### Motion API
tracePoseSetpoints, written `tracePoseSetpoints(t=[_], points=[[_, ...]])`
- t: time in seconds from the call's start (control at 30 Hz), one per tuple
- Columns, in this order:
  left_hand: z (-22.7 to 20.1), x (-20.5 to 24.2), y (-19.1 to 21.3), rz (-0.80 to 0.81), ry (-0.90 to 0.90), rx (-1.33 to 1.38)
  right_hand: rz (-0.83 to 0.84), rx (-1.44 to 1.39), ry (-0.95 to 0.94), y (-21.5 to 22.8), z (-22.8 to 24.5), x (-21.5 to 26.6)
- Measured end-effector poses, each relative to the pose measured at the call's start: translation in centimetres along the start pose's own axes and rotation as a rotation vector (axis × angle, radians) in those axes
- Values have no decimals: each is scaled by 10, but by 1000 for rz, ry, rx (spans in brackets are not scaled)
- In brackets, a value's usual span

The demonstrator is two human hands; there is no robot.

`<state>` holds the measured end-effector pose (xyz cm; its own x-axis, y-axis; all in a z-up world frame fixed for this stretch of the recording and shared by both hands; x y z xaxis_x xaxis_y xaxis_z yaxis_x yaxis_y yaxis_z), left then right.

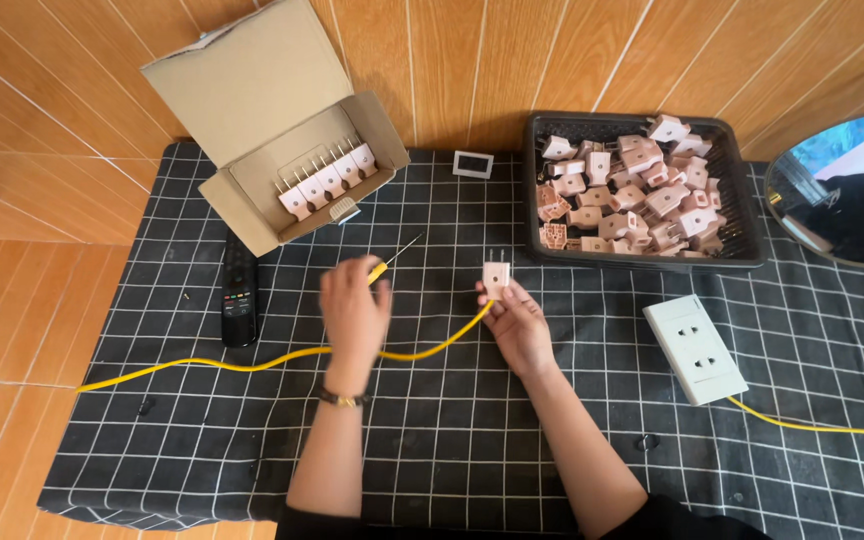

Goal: The person assembles a two-prong electrical plug by inserting a yellow wire into the housing and tightening the terminal screws with a screwdriver. They then test the plug by inserting it into a white power strip. The person disassembles the plug, separates the housing halves, and reassembles it before tightening the screws again.

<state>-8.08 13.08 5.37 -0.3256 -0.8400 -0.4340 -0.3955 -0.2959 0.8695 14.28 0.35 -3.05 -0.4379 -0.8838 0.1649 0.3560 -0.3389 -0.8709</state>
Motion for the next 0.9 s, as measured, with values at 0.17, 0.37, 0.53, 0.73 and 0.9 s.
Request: tracePoseSetpoints(t=[0.17, 0.37, 0.53, 0.73, 0.9], points=[[-8, -3, 6, 253, 53, 58, -14, 10, 26, -4, 4, 3], [-50, 7, 17, 207, 6, 666, -3, 17, 34, -10, 4, 3], [-72, 17, 32, 117, -67, 865, -8, 18, 27, 1, 1, 0], [-59, 14, 43, -66, -201, 692, -11, 14, 36, -4, 3, 1], [-59, 9, 60, 6, -350, 629, -19, 47, 40, 24, -2, -10]])
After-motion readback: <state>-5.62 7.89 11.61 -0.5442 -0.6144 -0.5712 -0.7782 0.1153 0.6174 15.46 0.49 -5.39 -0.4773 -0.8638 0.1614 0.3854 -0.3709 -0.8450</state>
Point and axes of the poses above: each hand's wrist, its own x-axis away from the middle knuckle, its own y-axis out of the back of the hand, z = x × y, the point moved 4 cm from there along -x, towards the middle knuckle, and after that the axes turned 11 degrees about -x, right-handed, at the moved point
